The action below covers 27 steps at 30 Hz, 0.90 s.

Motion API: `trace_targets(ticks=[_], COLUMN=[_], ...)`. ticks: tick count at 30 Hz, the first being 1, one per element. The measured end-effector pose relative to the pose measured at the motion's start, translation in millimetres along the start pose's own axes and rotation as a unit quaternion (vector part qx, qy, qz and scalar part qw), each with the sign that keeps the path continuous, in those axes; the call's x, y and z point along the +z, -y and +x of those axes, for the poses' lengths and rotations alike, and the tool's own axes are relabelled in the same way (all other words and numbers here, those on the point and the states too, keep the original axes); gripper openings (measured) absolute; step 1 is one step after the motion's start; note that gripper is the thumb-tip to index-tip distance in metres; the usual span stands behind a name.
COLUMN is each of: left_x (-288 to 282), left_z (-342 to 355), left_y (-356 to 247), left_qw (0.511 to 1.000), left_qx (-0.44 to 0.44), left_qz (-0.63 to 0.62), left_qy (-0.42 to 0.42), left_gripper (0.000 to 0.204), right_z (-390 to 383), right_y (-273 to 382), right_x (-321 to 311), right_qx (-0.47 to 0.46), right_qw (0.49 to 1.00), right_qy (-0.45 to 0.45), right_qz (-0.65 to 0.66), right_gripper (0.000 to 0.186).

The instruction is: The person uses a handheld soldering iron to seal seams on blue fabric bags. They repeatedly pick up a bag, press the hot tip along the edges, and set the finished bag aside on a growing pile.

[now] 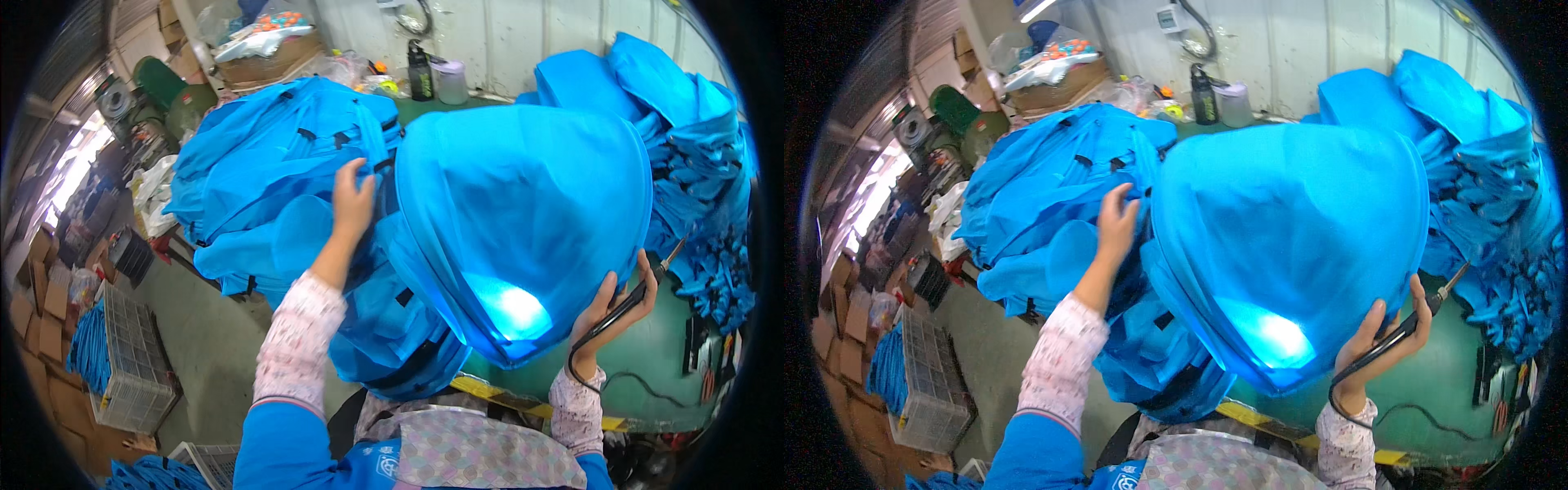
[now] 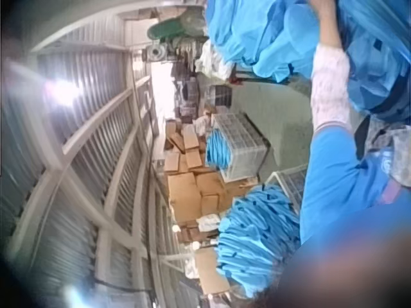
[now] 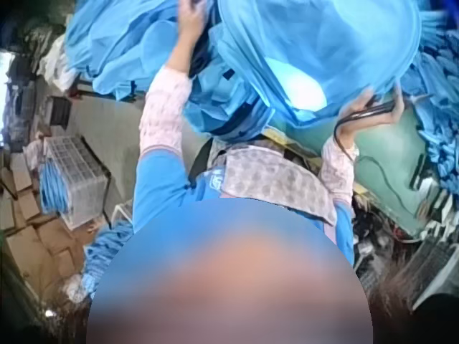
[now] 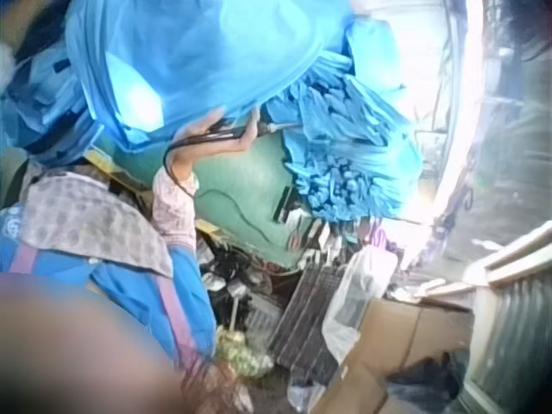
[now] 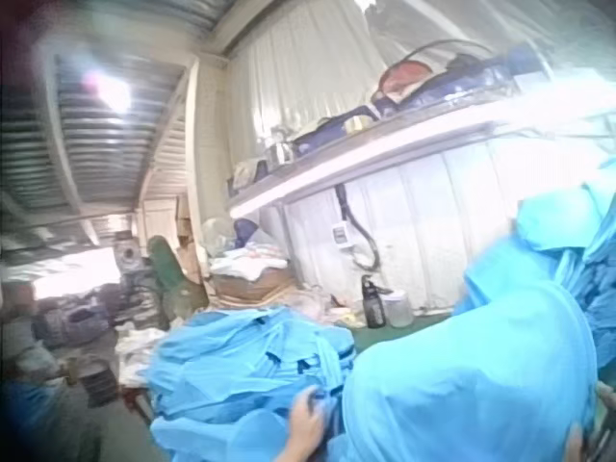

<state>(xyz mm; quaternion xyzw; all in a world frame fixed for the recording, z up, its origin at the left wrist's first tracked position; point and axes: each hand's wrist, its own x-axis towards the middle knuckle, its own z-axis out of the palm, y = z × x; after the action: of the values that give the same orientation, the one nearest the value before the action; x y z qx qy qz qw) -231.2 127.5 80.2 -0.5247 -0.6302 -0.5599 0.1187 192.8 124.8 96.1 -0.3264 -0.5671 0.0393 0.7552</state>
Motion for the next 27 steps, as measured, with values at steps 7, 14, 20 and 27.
trace_targets(ticks=[7, 14, 20, 27], left_x=[-75, 12, 15, 51], left_z=[-149, -186, -179, -194], left_y=[-139, -149, -160, -186], left_qw=[0.790, 0.858, 0.626, 0.737], left_qx=[-0.277, -0.287, -0.364, -0.377], left_qz=[-0.259, -0.250, -0.629, -0.455], left_qy=[0.482, 0.345, 0.282, 0.328], left_gripper=[0.035, 0.054, 0.069, 0.033], right_z=[5, 13, -5, -27], right_y=[0, 11, 1, 17], right_x=[1, 14, 24, 39], right_qx=[0.048, 0.003, 0.001, -0.054], right_qw=[0.998, 0.999, 1.000, 0.991], right_qy=[-0.038, -0.040, -0.016, 0.042], right_qz=[-0.017, -0.002, -0.007, 0.112], right_gripper=[0.051, 0.052, 0.048, 0.054])
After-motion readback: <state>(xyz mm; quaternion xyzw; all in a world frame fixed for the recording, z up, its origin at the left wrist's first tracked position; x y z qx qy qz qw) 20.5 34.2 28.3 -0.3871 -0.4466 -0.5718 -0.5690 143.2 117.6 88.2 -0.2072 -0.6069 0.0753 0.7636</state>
